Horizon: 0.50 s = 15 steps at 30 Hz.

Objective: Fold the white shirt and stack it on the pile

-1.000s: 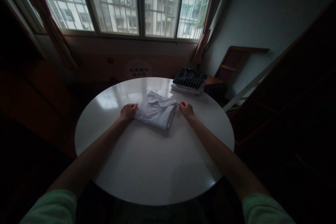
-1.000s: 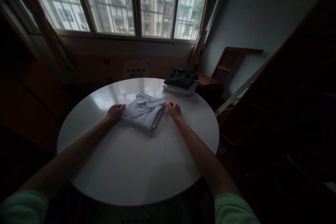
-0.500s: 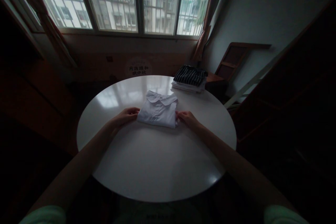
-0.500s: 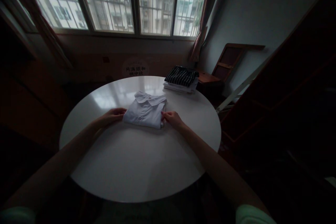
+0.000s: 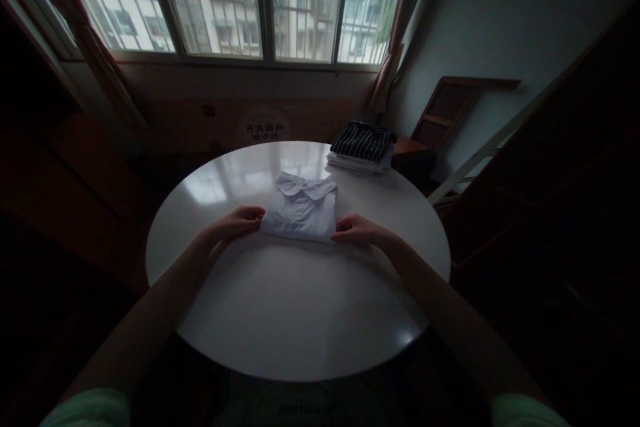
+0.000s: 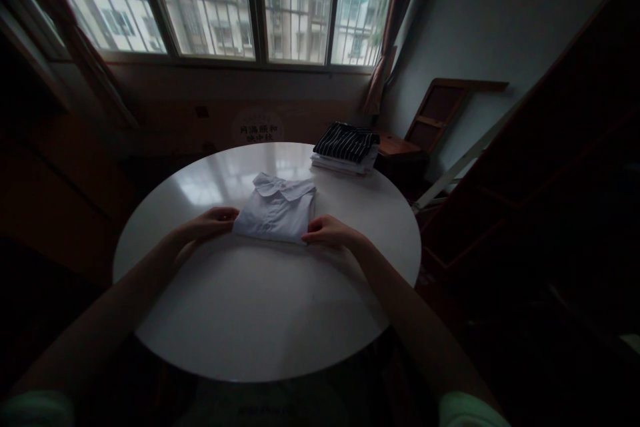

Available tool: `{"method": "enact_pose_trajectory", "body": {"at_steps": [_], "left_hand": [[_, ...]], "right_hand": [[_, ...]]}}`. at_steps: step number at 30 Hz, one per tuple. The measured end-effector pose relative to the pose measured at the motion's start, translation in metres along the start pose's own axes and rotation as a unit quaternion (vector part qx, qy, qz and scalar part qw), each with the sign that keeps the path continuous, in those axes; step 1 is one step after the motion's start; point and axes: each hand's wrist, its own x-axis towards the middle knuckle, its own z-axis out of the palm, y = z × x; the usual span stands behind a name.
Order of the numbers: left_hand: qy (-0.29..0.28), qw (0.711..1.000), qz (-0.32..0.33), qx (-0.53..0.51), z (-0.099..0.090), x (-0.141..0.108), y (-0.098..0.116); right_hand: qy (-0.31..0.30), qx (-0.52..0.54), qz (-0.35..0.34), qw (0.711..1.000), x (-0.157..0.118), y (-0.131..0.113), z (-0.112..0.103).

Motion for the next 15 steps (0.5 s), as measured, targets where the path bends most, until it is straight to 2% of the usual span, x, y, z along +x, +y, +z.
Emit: {"method": "enact_pose_trajectory", "body": {"at_steps": [3,9,15], "left_hand": [[-0.044,0.998,-0.007,-0.033,-0.0003,0.0001,0.001],[-0.027,0.997,-0.011,-0.07,-0.0011,0.0028,-0.0048],[-0.036,0.999,-0.014,-0.033,-0.0029,0.0036,-0.0037]], "right_hand": [[0.002,0.011,-0.007,1.0,0.0002,0.0007,-0.0001],[-0.013,0.032,-0.004,0.999,-0.0041,-0.0046,-0.0009],[-0.005,0.016,-0.005,1.0,-0.0036,-0.0026,-0.0015]]}}
